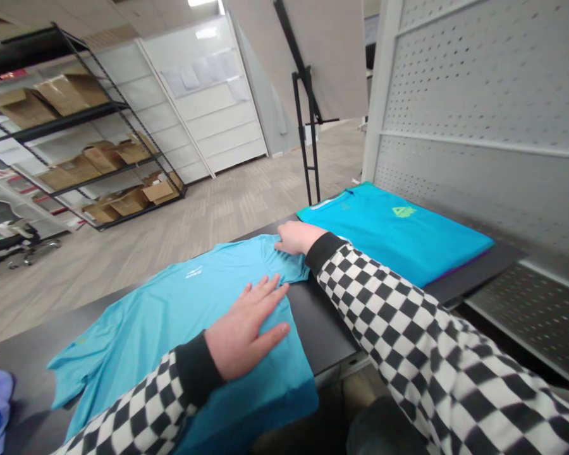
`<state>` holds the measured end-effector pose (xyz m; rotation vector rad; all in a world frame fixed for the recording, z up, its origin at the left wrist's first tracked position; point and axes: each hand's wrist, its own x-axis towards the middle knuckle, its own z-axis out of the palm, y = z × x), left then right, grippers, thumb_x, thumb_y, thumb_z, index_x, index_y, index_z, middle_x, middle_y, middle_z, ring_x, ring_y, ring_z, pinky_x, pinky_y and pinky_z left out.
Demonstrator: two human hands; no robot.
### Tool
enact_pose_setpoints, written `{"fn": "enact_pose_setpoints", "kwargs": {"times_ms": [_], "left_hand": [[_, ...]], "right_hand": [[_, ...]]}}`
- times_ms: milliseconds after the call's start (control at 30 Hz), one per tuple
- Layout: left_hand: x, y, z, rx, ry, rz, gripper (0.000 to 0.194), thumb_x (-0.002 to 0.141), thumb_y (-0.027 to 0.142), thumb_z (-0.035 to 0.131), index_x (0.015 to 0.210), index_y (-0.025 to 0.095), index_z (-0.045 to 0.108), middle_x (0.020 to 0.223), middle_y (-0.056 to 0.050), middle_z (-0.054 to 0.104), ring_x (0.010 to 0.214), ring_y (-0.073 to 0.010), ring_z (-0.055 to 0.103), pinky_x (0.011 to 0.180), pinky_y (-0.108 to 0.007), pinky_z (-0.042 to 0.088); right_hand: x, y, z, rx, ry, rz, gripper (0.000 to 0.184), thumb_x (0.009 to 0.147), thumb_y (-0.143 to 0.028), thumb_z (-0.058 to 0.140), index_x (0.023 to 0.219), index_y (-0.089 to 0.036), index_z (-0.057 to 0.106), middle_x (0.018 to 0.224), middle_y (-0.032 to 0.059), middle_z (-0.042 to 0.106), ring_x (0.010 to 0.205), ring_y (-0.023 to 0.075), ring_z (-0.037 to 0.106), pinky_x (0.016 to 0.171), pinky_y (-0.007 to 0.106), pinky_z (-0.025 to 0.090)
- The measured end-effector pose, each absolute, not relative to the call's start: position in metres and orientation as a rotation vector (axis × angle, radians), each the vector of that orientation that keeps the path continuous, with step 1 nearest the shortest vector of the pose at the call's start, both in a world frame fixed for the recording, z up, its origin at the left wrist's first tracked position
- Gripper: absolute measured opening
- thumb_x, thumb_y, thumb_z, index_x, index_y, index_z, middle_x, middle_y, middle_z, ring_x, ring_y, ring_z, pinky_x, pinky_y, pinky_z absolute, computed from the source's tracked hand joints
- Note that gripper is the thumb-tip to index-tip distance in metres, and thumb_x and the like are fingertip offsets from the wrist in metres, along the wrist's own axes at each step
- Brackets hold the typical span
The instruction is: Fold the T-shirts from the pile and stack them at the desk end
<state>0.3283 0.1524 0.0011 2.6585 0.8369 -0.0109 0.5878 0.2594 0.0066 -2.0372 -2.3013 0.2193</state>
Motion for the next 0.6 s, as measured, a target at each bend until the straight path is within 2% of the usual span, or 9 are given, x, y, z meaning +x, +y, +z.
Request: {"fn": "enact_pose_setpoints", "kwargs": {"times_ms": [133,200,333,400,467,533,600], "left_hand": [[0.236,0.203,0.001,2.597,1.245,0.203,0.077,0.113,0.070,0.043,0.171,0.023,0.057,0.185,-0.011,0.043,0.175,-0.0357,0.037,0.146,-0.061,0.022],[0.179,0.234,0.002,2.552,1.520,0.264,0.080,0.108,0.070,0.042,0.165,0.019,0.063,0.181,-0.013,0.050,0.171,-0.0362,0.044,0.145,-0.056,0.030],[0.071,0.274,-0.002,2.347,2.048,0.257,0.082,0.107,0.061,0.032,0.166,0.011,0.060,0.176,-0.017,0.056,0.168,-0.0356,0.049,0.143,-0.050,0.033],[0.035,0.277,-0.010,2.224,2.162,0.180,0.086,0.108,0.060,0.030,0.173,0.009,0.052,0.179,-0.019,0.052,0.170,-0.0367,0.045,0.142,-0.051,0.034],[0.015,0.273,-0.020,2.139,2.201,0.051,0.089,0.108,0.060,0.029,0.179,0.009,0.043,0.186,-0.018,0.039,0.175,-0.0384,0.035,0.143,-0.056,0.031],[0.007,0.269,-0.029,2.106,2.203,-0.066,0.091,0.109,0.063,0.027,0.183,0.012,0.035,0.191,-0.015,0.026,0.178,-0.0394,0.023,0.144,-0.062,0.025],[0.005,0.269,-0.035,2.123,2.189,-0.114,0.092,0.108,0.067,0.027,0.185,0.016,0.032,0.192,-0.013,0.020,0.179,-0.0405,0.018,0.143,-0.065,0.022]], "right_hand": [[0.585,0.259,0.008,-2.047,-2.233,0.171,0.045,0.112,-0.040,0.061,0.135,-0.007,0.081,0.138,0.0287,0.079,0.130,0.0414,0.076,0.107,0.045,0.060],[0.578,0.257,0.008,-1.991,-2.171,0.070,0.047,0.116,-0.043,0.054,0.137,-0.009,0.079,0.140,0.0286,0.077,0.134,0.0423,0.073,0.111,0.049,0.058],[0.552,0.249,-0.003,-1.730,-2.210,-0.011,0.049,0.119,-0.049,0.047,0.140,-0.014,0.074,0.148,0.0253,0.072,0.139,0.0398,0.069,0.119,0.053,0.054],[0.540,0.247,-0.015,-1.659,-2.330,0.107,0.052,0.119,-0.050,0.047,0.150,-0.015,0.070,0.164,0.0242,0.063,0.153,0.0410,0.060,0.127,0.059,0.048],[0.533,0.248,-0.026,-1.670,-2.414,0.240,0.060,0.118,-0.052,0.047,0.165,-0.016,0.060,0.181,0.0224,0.047,0.168,0.0445,0.042,0.135,0.067,0.037],[0.533,0.251,-0.035,-1.709,-2.441,0.315,0.069,0.117,-0.054,0.047,0.175,-0.017,0.049,0.188,0.0207,0.033,0.175,0.0467,0.029,0.138,0.073,0.026],[0.539,0.256,-0.039,-1.721,-2.450,0.333,0.077,0.116,-0.060,0.046,0.180,-0.019,0.043,0.190,0.0189,0.029,0.176,0.0457,0.024,0.140,0.073,0.022]]}}
